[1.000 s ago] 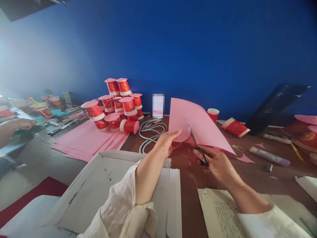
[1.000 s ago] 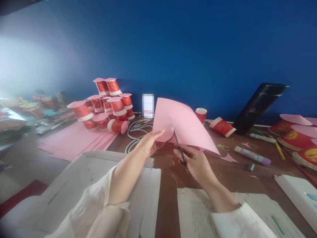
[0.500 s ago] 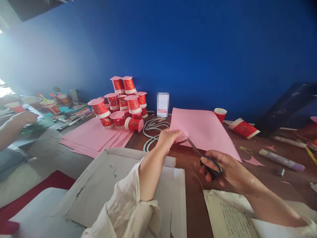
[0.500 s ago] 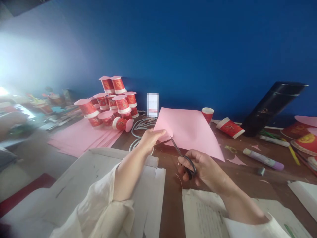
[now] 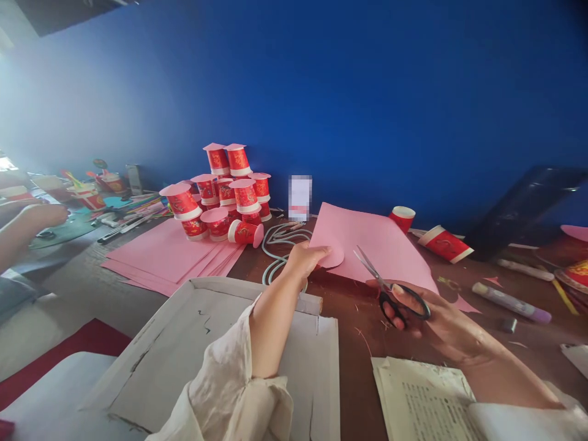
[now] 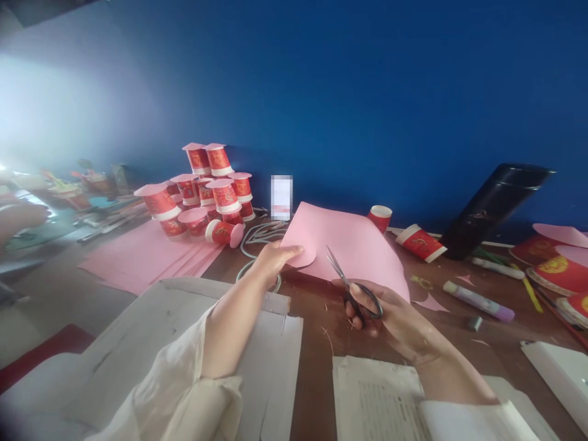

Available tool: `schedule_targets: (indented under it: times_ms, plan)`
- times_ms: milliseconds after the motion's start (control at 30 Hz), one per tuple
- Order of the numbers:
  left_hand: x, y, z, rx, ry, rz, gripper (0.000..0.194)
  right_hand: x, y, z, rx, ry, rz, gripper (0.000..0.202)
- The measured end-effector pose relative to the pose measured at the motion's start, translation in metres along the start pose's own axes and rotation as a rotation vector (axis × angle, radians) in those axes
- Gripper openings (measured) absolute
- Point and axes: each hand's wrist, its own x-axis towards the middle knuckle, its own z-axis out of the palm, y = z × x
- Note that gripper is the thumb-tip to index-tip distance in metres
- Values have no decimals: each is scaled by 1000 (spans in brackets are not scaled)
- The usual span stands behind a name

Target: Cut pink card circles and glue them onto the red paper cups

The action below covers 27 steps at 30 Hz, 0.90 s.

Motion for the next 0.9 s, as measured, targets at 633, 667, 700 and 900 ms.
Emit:
schedule_targets:
  times_ms: [633,667,700,900]
  plan:
    - [-9,3,8,-144,-154,31,46,12,11,18,91,-80,-69,41]
    - [-10,4,9,-148,-163,39,46,12,11,19,97,-81,-87,39]
    - [-12,6,9,-151,-176,45,46,12,11,19,101,-79,-103,37]
    - [-25,15,13,-148,-260,36,48,15,13,17,117,-53,-153,37]
